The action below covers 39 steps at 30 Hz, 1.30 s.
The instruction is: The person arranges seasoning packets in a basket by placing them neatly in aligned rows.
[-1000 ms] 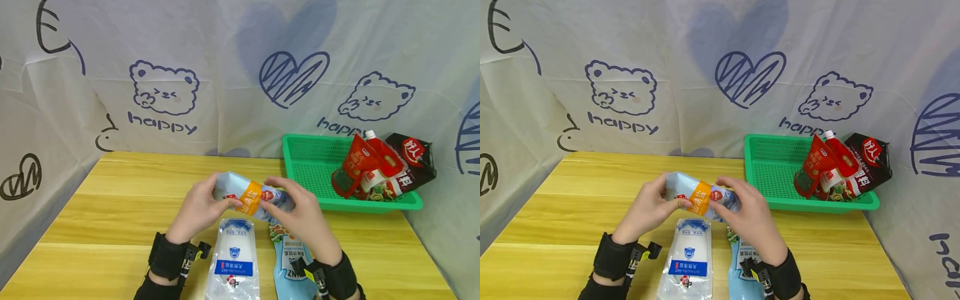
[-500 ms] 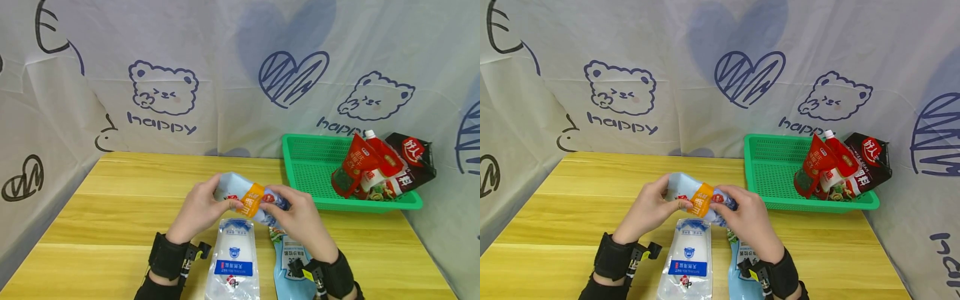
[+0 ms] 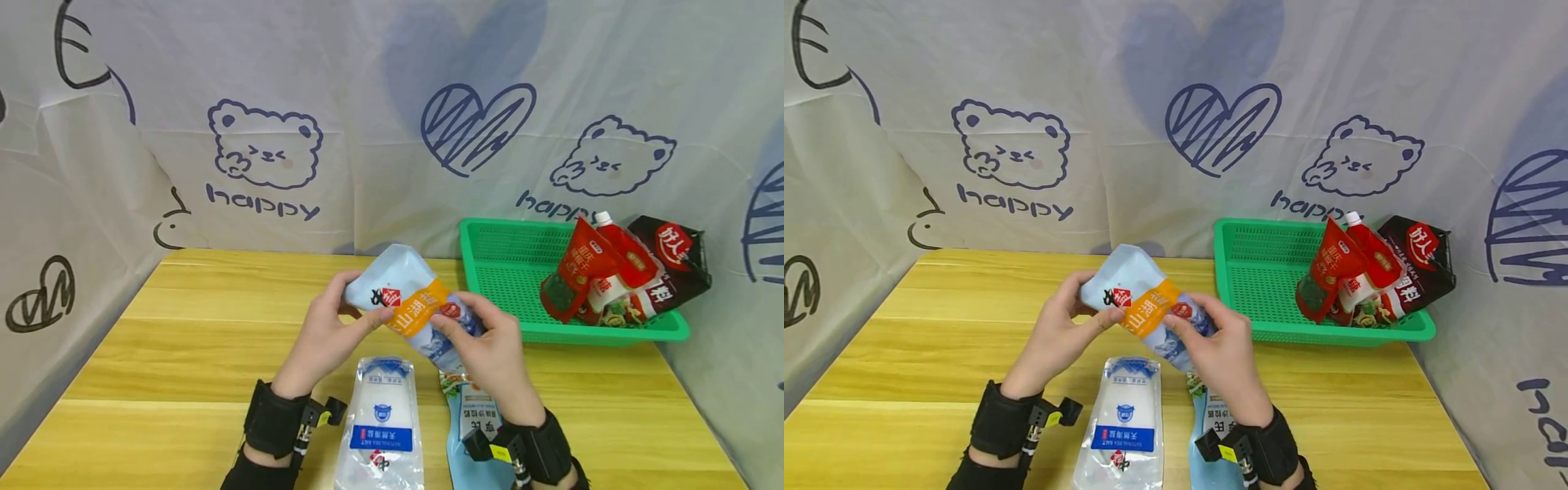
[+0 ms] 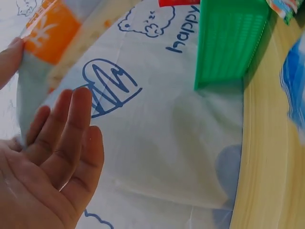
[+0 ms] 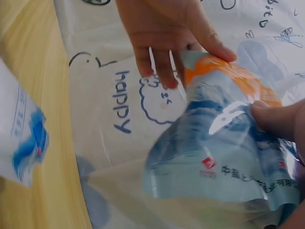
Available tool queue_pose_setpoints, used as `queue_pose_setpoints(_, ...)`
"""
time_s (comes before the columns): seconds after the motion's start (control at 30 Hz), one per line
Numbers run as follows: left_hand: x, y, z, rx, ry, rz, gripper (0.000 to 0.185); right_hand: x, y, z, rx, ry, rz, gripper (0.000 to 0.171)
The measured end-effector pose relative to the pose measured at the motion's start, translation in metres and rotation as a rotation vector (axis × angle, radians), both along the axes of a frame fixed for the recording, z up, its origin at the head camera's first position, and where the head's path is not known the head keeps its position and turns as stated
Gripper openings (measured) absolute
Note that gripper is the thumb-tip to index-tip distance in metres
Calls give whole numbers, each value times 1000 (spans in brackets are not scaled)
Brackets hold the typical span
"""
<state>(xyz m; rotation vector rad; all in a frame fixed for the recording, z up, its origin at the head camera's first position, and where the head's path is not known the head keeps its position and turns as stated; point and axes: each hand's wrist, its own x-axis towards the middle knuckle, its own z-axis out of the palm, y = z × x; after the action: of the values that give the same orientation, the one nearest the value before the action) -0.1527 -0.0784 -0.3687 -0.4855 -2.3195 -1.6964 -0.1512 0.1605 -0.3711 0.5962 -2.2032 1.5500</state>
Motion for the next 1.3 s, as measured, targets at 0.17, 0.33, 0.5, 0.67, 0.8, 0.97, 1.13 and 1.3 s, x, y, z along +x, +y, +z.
queue_pose_setpoints(0.17,0,5,-1,134,-11,-90,64,4,-4,1,-129,-37,-29,27)
queue_pose_setpoints(0.33,0,11,-3,233,-19,-170,62,4,-8,-1,-137,-63,-6,29)
queue_pose_setpoints(0.5,0,10,-1,242,9,-142,57,2,-11,-3,-113,-72,27,32)
queue_pose_setpoints(0.67,0,8,-1,184,47,-99,56,0,-11,-6,-103,-104,75,35)
queue_pose_setpoints(0.8,0,8,-2,159,78,-83,53,0,-11,-6,-63,-111,95,39)
queue_pose_setpoints(0.97,0,9,-4,125,121,-76,49,0,-8,-5,9,-88,90,41)
queue_pose_setpoints(1.13,0,10,-5,97,149,-60,46,0,-6,-3,26,-86,101,40)
queue_pose_setpoints(1.3,1,12,-6,36,172,-57,44,2,-5,0,17,-85,100,41)
